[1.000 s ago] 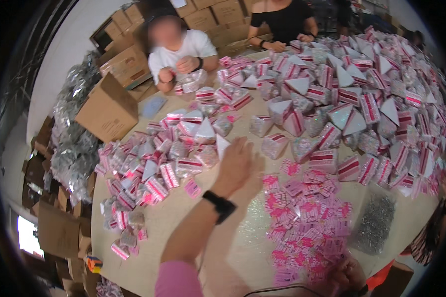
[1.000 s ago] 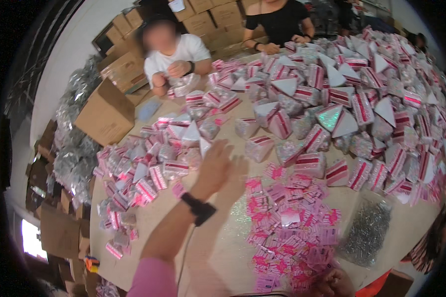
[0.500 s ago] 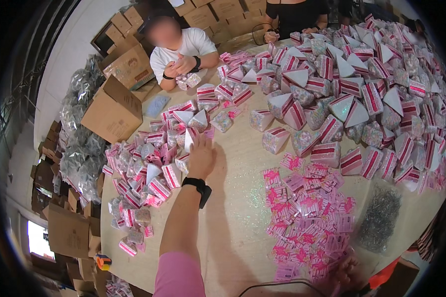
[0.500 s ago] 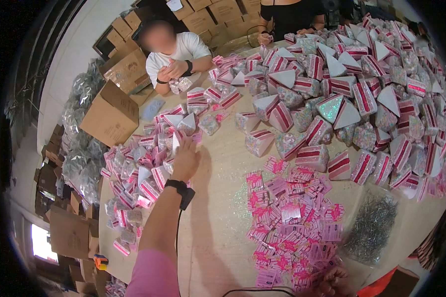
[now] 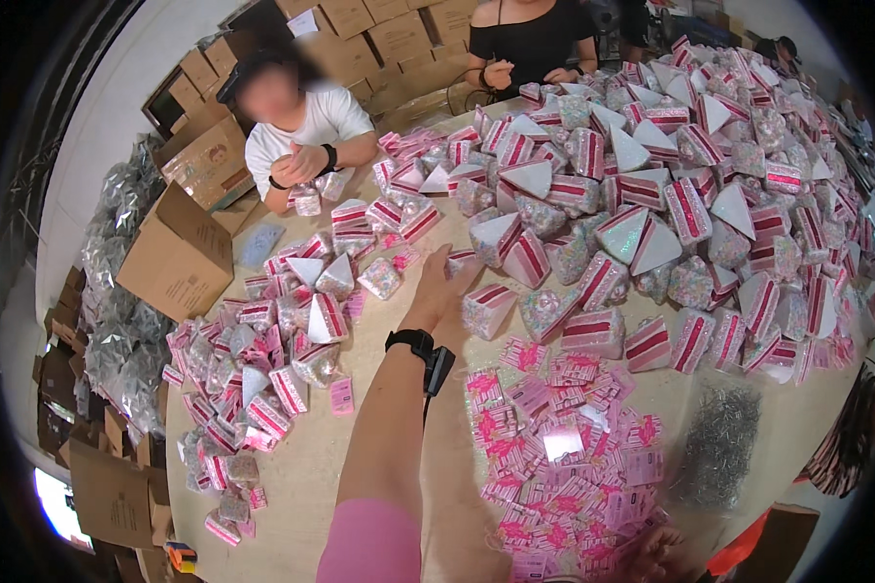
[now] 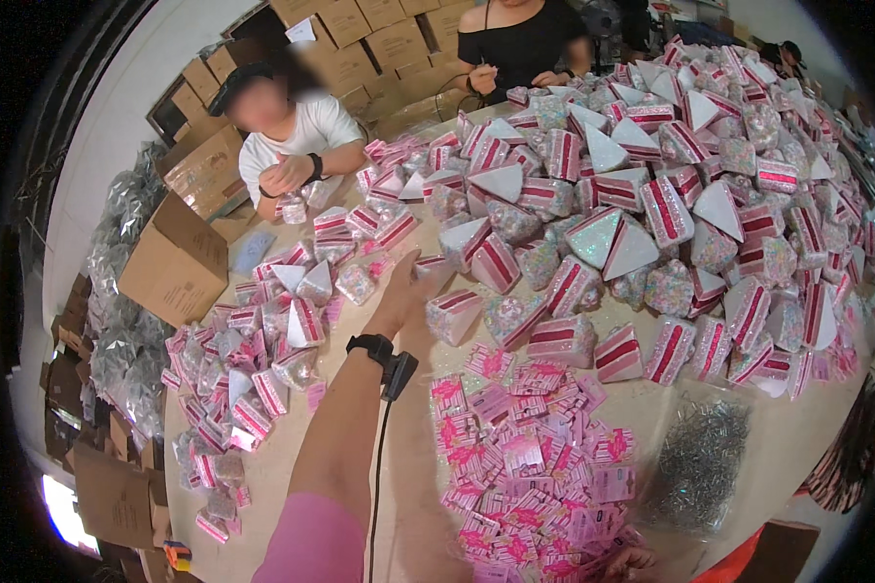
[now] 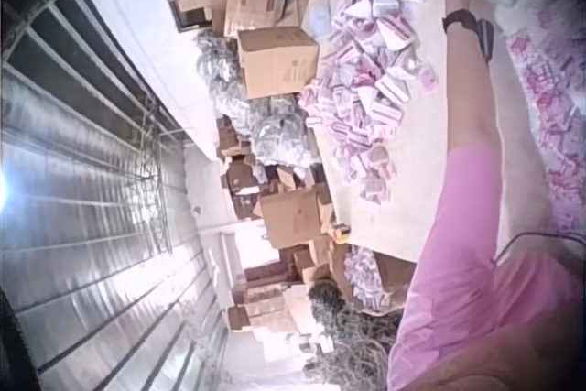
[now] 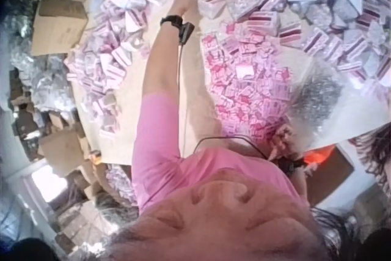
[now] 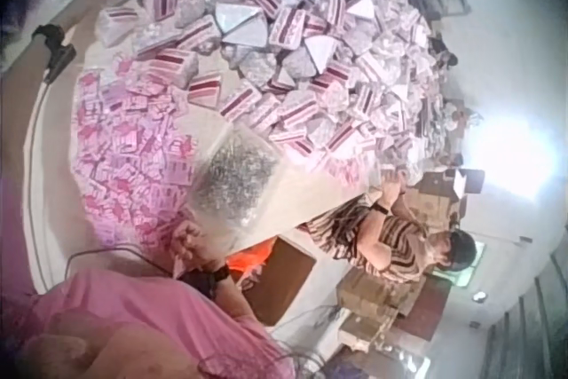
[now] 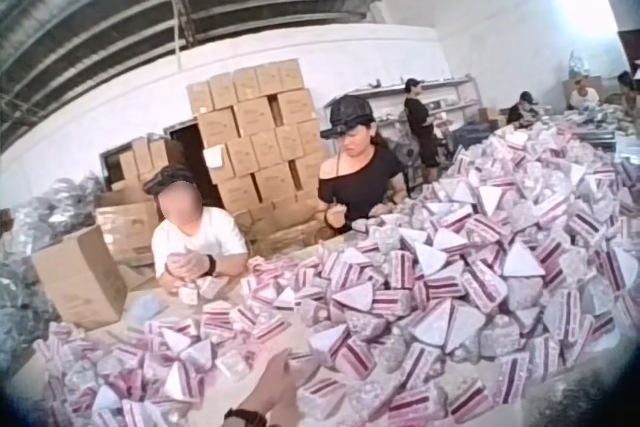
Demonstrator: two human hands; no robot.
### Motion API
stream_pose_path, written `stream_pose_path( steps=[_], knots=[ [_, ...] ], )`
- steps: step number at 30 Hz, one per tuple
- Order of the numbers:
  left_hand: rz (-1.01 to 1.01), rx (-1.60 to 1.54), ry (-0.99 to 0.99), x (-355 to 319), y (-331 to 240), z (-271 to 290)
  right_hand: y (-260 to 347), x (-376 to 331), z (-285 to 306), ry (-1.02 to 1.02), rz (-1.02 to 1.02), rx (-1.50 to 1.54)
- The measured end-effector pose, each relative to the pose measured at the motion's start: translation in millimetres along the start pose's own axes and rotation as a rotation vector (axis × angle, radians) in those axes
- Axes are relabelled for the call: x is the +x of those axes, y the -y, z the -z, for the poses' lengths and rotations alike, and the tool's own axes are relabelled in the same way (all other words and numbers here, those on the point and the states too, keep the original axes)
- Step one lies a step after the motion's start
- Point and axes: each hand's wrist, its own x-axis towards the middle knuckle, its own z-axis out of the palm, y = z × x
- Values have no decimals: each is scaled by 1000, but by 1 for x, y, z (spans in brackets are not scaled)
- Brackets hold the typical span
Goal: Packing small objects into pink and white pyramid-shaped bags at a large table.
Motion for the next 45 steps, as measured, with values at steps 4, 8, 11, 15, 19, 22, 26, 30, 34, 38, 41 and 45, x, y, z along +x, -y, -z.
stream_pose_path(
  steps=[4,8,11,15,19,22,26,30,34,38,41,45],
  knots=[
    [104,-8,96,-18,-17,5,-1,-1,-2,10,31,-16],
    [28,-9,100,-58,-32,7,-7,5,11,36,90,-61],
    [58,5,108,-87,-47,16,-3,7,11,100,76,-53],
    [36,-7,1,-127,-42,17,-5,3,18,111,55,-42],
    [43,-40,-118,-174,-56,3,-1,2,3,68,82,-122],
    [57,-11,-112,-201,-75,2,-4,3,7,101,121,-207],
    [188,102,-81,-208,-73,22,2,0,-2,63,151,-439],
    [416,-497,-212,-212,-46,52,-2,3,4,181,126,-234],
    [546,-1091,-205,-265,-75,87,-7,3,12,214,167,-214],
    [514,-1719,-15,-352,-122,97,-8,2,8,222,188,-219],
    [626,-2017,62,-414,-140,84,-8,0,9,195,180,-248],
    [674,-2131,84,-452,-155,62,-10,-3,9,193,226,-252]
  ],
)
